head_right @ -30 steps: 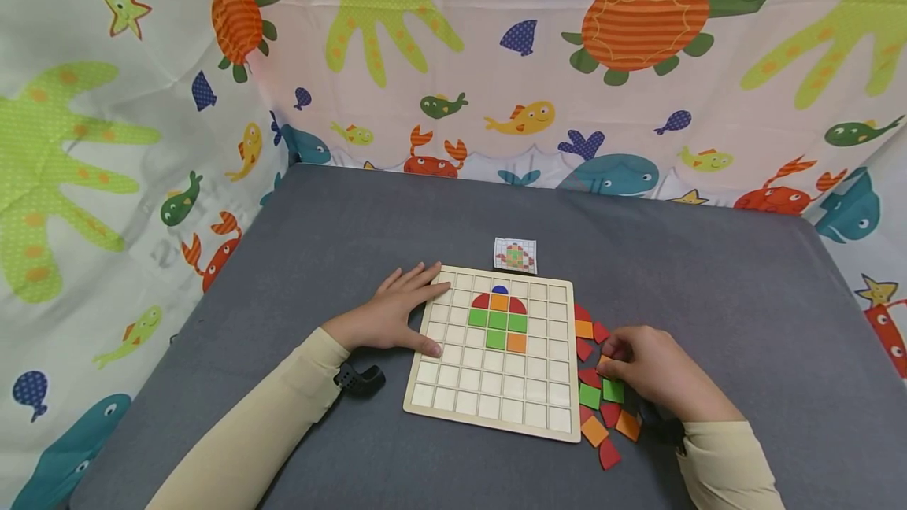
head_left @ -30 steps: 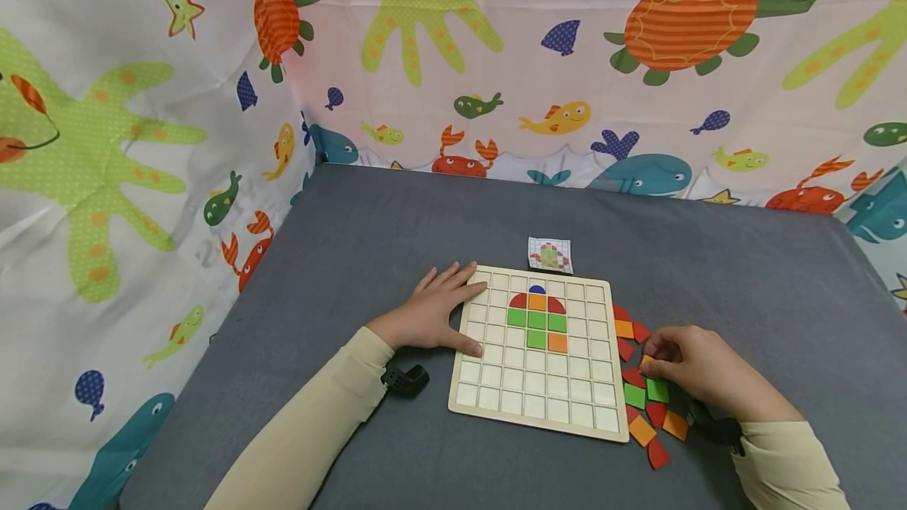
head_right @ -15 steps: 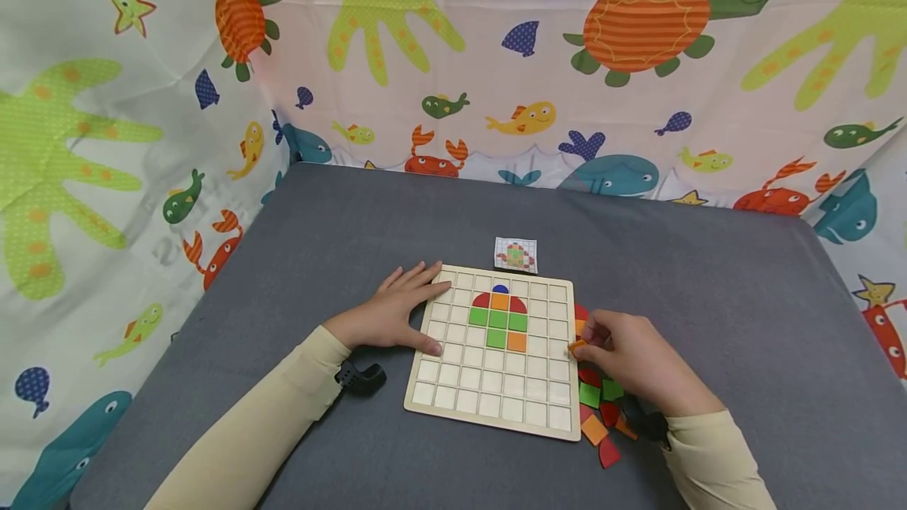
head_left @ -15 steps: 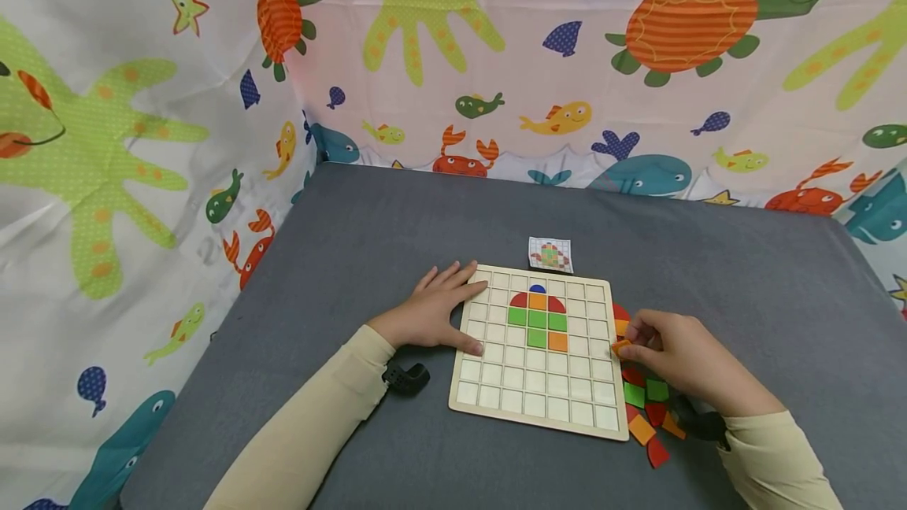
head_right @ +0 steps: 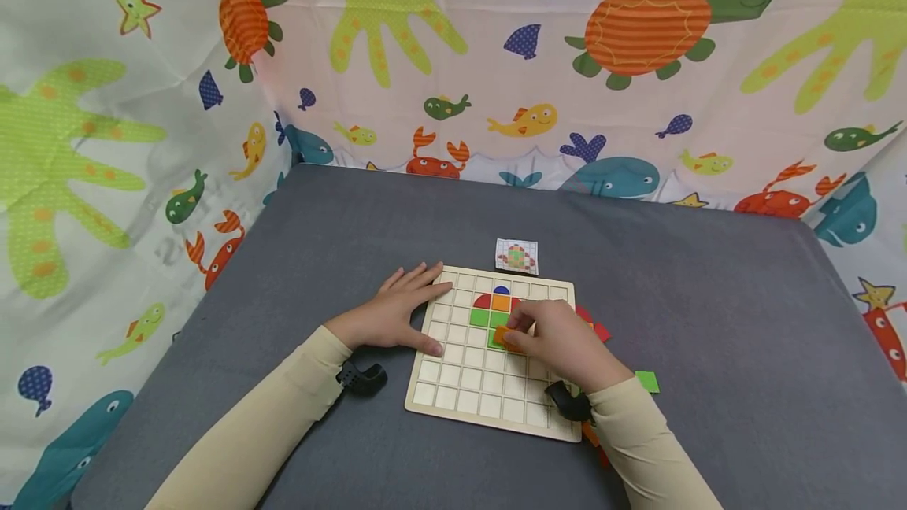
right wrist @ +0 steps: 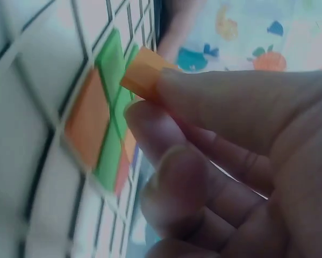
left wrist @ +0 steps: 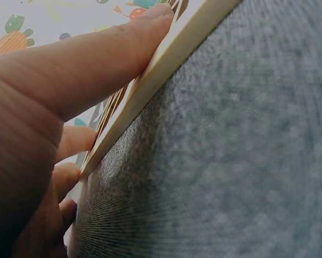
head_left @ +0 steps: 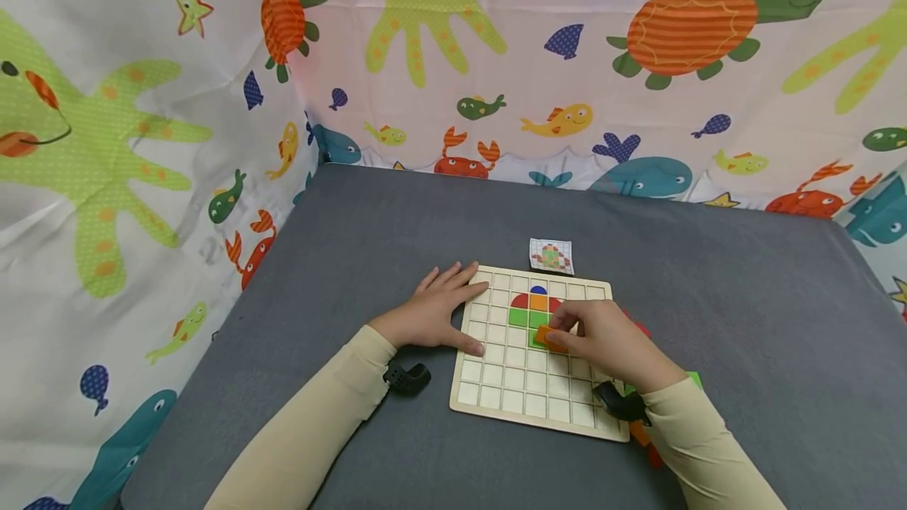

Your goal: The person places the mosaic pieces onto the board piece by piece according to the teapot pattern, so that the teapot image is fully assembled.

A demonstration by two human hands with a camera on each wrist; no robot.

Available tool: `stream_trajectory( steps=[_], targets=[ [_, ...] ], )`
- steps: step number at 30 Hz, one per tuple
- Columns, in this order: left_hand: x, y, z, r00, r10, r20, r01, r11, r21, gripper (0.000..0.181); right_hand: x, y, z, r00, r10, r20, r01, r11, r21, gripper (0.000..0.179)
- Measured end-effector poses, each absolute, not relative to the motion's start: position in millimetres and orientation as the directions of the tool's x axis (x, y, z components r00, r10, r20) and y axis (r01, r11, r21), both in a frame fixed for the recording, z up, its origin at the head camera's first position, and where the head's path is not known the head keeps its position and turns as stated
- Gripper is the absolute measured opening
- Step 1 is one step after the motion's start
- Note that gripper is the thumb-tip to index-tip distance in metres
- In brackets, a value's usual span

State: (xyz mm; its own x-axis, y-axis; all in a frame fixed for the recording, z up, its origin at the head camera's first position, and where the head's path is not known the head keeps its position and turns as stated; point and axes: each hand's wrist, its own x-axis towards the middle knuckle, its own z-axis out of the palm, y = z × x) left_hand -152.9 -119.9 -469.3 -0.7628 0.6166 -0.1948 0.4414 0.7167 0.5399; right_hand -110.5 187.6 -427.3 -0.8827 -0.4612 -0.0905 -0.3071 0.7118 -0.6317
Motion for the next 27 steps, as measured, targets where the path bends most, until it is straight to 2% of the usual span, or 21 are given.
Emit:
stream_trajectory(
  steps=[12,27],
  targets=[
    [-153,-119,-472,-0.772,0.601,-0.206,0.428,0.732,0.531,0.110,-126,155,-443,-0.847,-0.527,-0.068,-0.360,0.663,-0.656,0.008],
    [-153,-118,-471,-0.773,0.600,-0.207,0.424,0.731,0.535,0.110,-124,156,-450,-0.853,-0.520,-0.050,-0.379,0.682,-0.625,0.012]
  ],
)
